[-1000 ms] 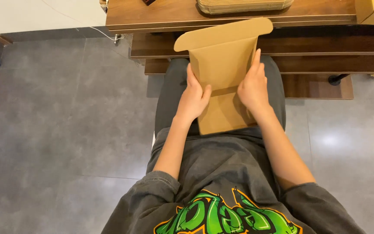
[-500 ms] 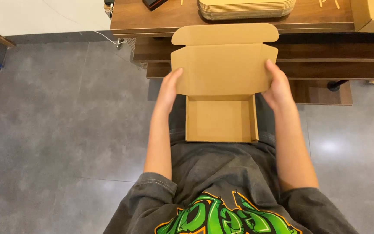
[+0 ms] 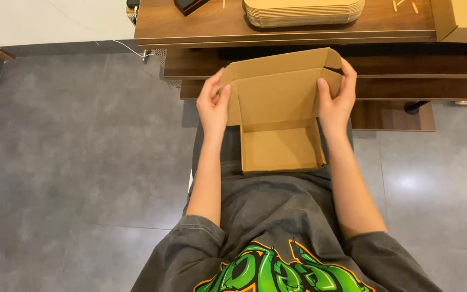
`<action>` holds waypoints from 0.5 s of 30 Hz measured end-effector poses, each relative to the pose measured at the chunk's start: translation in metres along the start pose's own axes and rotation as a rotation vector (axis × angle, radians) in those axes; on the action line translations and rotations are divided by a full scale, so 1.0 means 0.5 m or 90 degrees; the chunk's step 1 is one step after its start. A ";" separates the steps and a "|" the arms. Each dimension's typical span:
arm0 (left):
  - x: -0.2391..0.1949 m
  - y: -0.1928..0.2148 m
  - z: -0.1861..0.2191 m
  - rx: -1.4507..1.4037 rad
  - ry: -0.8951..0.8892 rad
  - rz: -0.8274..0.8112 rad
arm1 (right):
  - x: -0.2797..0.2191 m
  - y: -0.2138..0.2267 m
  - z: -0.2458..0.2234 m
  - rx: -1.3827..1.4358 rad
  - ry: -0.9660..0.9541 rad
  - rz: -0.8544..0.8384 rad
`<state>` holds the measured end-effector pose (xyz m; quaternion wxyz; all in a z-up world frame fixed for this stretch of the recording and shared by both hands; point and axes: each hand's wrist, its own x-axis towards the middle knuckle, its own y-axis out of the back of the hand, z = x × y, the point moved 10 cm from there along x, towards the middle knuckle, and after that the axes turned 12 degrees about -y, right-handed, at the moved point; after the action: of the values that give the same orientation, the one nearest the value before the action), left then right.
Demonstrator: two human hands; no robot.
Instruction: The person assembles a flat cardboard box by hand, folding and interlocking the side flaps to form a rectangular container. The person then closes the top flaps to complete the box.
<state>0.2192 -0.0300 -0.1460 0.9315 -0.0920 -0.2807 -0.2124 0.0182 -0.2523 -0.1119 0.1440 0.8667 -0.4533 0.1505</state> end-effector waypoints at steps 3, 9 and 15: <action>-0.017 -0.002 0.037 0.060 -0.021 0.077 | -0.027 0.000 -0.005 -0.132 0.037 0.107; -0.011 -0.029 0.092 0.206 -0.100 0.008 | -0.038 0.002 -0.017 -0.236 0.095 0.125; -0.009 -0.017 0.041 -0.059 0.008 0.033 | -0.014 0.026 0.027 0.032 -0.018 0.065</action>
<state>0.2023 -0.0300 -0.1311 0.9332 -0.1407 -0.2621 -0.2016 0.0056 -0.2596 -0.1255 0.1080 0.8476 -0.4954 0.1563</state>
